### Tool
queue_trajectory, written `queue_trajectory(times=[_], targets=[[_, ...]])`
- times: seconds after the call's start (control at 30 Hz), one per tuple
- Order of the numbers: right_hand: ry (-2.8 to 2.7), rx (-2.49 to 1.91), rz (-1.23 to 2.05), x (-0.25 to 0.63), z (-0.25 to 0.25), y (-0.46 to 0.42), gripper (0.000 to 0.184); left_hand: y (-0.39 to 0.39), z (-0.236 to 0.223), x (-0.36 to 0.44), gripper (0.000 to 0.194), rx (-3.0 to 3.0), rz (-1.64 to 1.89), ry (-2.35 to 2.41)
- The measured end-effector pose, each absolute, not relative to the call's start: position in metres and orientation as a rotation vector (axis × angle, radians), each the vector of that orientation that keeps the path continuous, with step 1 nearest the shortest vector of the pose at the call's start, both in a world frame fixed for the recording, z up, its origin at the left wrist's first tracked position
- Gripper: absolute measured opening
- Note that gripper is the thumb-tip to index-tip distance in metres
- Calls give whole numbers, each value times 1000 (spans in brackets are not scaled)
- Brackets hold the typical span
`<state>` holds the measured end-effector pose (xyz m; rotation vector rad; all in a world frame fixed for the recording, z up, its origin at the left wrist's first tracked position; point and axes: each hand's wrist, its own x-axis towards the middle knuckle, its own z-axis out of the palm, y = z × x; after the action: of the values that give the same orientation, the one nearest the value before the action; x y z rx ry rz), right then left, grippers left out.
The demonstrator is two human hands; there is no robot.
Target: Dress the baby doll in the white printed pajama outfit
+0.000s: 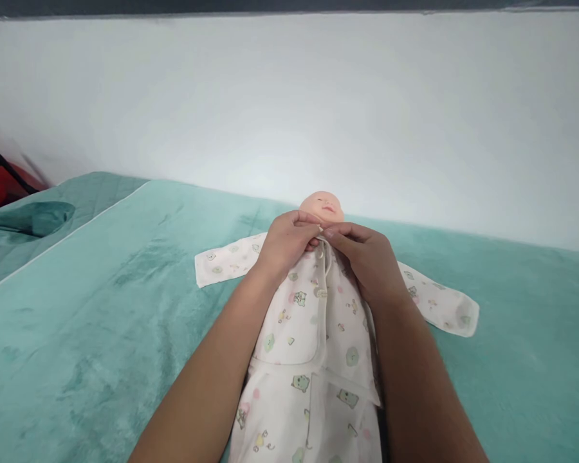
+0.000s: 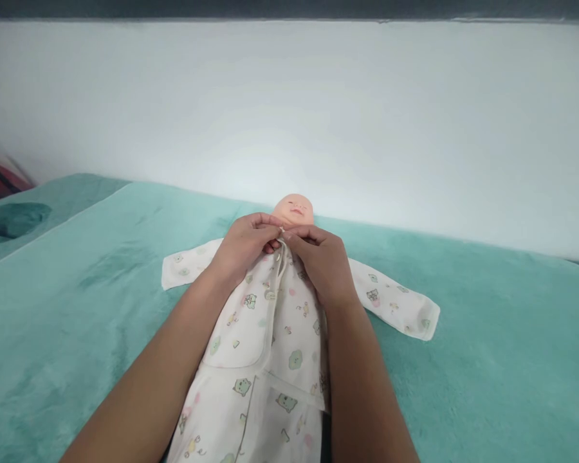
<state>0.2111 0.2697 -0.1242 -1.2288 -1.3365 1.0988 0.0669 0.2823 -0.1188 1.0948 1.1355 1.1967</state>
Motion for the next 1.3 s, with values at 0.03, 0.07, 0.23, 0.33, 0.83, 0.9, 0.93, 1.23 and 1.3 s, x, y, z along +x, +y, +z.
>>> queue_trajectory(times=[0.03, 0.07, 0.23, 0.33, 0.83, 0.9, 0.93, 1.23, 1.3], targets=[[-1305, -1237, 1119, 211, -126, 270, 21, 282, -119, 67, 15, 1093, 1206, 1140], [-1287, -1243, 1132, 211, -127, 271, 23, 282, -119, 68, 17, 1090, 1213, 1148], [-1389, -1335, 997, 207, -126, 271, 29, 281, -118, 69, 23, 1085, 1246, 1183], [-1472, -1462, 861, 205, -122, 270, 31, 280, -118, 69, 26, 1088, 1258, 1178], [-1484, -1389, 894, 209, -126, 274, 28, 283, -125, 64, 28, 1269, 1232, 1296], [-1496, -1380, 905, 210, -127, 274, 26, 282, -123, 64, 28, 1237, 1235, 1271], [-1504, -1373, 910, 211, -127, 275, 25, 282, -123, 63, 28, 1219, 1239, 1255], [-1522, -1323, 959, 219, -130, 279, 23, 282, -122, 62, 15, 1431, 1180, 1343], [-1521, -1322, 960, 219, -131, 279, 23, 280, -119, 60, 11, 1526, 1132, 1403]])
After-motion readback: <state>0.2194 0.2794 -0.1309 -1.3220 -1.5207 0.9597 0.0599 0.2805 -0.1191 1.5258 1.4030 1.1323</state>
